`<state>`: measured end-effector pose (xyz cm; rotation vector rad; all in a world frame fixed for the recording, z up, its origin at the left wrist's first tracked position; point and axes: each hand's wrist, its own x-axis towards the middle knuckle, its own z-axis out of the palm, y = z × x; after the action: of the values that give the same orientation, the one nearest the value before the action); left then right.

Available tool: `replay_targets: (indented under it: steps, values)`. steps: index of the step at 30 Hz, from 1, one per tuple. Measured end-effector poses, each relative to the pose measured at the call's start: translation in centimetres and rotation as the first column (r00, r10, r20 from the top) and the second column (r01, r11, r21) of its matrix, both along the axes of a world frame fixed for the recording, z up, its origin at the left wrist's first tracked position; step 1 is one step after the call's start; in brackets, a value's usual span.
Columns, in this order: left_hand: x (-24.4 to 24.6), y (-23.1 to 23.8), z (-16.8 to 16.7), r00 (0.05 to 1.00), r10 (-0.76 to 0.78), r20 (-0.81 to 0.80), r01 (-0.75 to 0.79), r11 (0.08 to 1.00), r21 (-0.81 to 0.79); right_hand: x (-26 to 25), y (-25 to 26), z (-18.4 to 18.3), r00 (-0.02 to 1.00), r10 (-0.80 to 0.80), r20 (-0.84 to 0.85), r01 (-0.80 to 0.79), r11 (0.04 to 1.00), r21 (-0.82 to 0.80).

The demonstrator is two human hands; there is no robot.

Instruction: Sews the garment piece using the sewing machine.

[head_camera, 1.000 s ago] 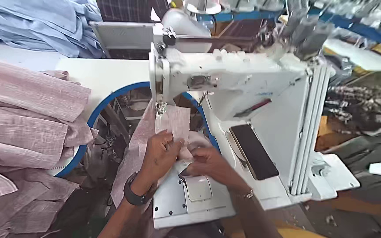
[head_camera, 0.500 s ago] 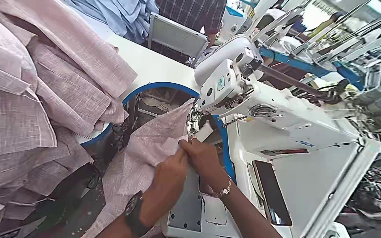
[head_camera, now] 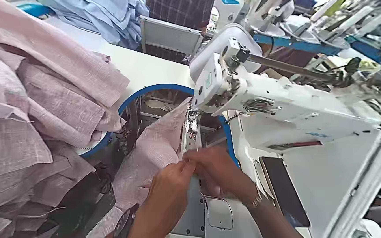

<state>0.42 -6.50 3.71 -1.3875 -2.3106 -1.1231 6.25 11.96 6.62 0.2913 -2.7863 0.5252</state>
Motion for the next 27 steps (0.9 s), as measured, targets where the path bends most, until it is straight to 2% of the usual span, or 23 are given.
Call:
replay_targets:
  steps: [2,4,5,6,8,9,10,11,12,13,14,15,18,19,21,24,27]
  values:
    - [0.8,-1.8,-2.1,0.987,0.129,0.099,-0.117,0.987,-0.114,0.0,2.3,-0.7,0.965,-0.167,-0.205,0.189,0.978,0.093]
    - [0.2,-5.0,-2.9,0.949,0.182,0.257,-0.099,0.948,-0.303,0.0,3.7,-1.5,0.900,-0.299,-0.316,0.333,0.941,0.059]
    - [0.6,-6.3,-1.8,0.930,0.158,0.331,-0.016,0.919,-0.394,-0.1,3.8,-2.2,0.890,-0.331,-0.315,0.363,0.931,0.048]
    - [1.2,-7.1,0.2,0.910,0.064,0.410,0.134,0.890,-0.436,-0.7,3.6,-3.2,0.891,-0.339,-0.301,0.364,0.931,0.028]
    - [3.8,-7.6,3.6,0.793,-0.235,0.563,0.493,0.790,-0.365,-0.2,1.6,-5.7,0.922,-0.328,-0.204,0.337,0.941,0.010]
    - [3.8,-6.4,4.1,0.759,-0.314,0.570,0.555,0.771,-0.314,-0.8,0.8,-6.2,0.931,-0.309,-0.193,0.317,0.948,0.014]
    - [3.0,-4.5,3.4,0.811,-0.319,0.490,0.495,0.822,-0.283,-1.2,0.3,-6.0,0.936,-0.301,-0.183,0.311,0.950,0.027]
    - [1.6,-1.9,1.6,0.899,-0.240,0.366,0.344,0.905,-0.249,-1.2,0.1,-5.6,0.934,-0.318,-0.163,0.327,0.944,0.034]
    - [-0.3,1.2,-0.5,0.945,-0.113,0.306,0.186,0.958,-0.220,-0.9,0.3,-4.6,0.926,-0.369,-0.077,0.371,0.928,0.019]
    - [-1.7,3.8,-2.5,0.948,-0.002,0.318,0.064,0.981,-0.185,-0.2,0.6,-3.2,0.886,-0.453,0.093,0.456,0.890,-0.003]
    - [-2.4,5.8,-3.9,0.926,0.090,0.366,-0.024,0.983,-0.182,0.5,1.5,-1.8,0.797,-0.540,0.271,0.561,0.828,-0.002]
    - [-2.6,7.2,-4.4,0.908,0.148,0.392,-0.079,0.979,-0.188,0.8,3.3,-0.7,0.718,-0.606,0.342,0.643,0.766,0.009]
    - [-2.9,8.2,-4.2,0.870,0.178,0.459,-0.047,0.958,-0.282,2.2,7.1,-0.2,0.632,-0.748,0.205,0.765,0.645,-0.005]
    - [-3.5,8.5,-4.1,0.868,0.170,0.468,-0.027,0.955,-0.296,2.3,7.2,-0.8,0.662,-0.739,0.127,0.748,0.663,-0.037]
    - [-5.0,9.1,-4.1,0.886,0.132,0.445,-0.032,0.974,-0.226,1.6,5.8,-2.1,0.779,-0.625,0.047,0.626,0.773,-0.102]
    - [-5.9,8.7,-5.5,0.973,0.030,0.228,-0.029,1.000,-0.009,0.4,3.9,-4.5,0.885,-0.441,-0.150,0.428,0.897,-0.112]
    - [-5.5,7.3,-6.3,0.995,0.007,0.096,0.000,0.998,-0.067,0.3,4.0,-5.0,0.924,-0.363,-0.120,0.330,0.915,-0.232]
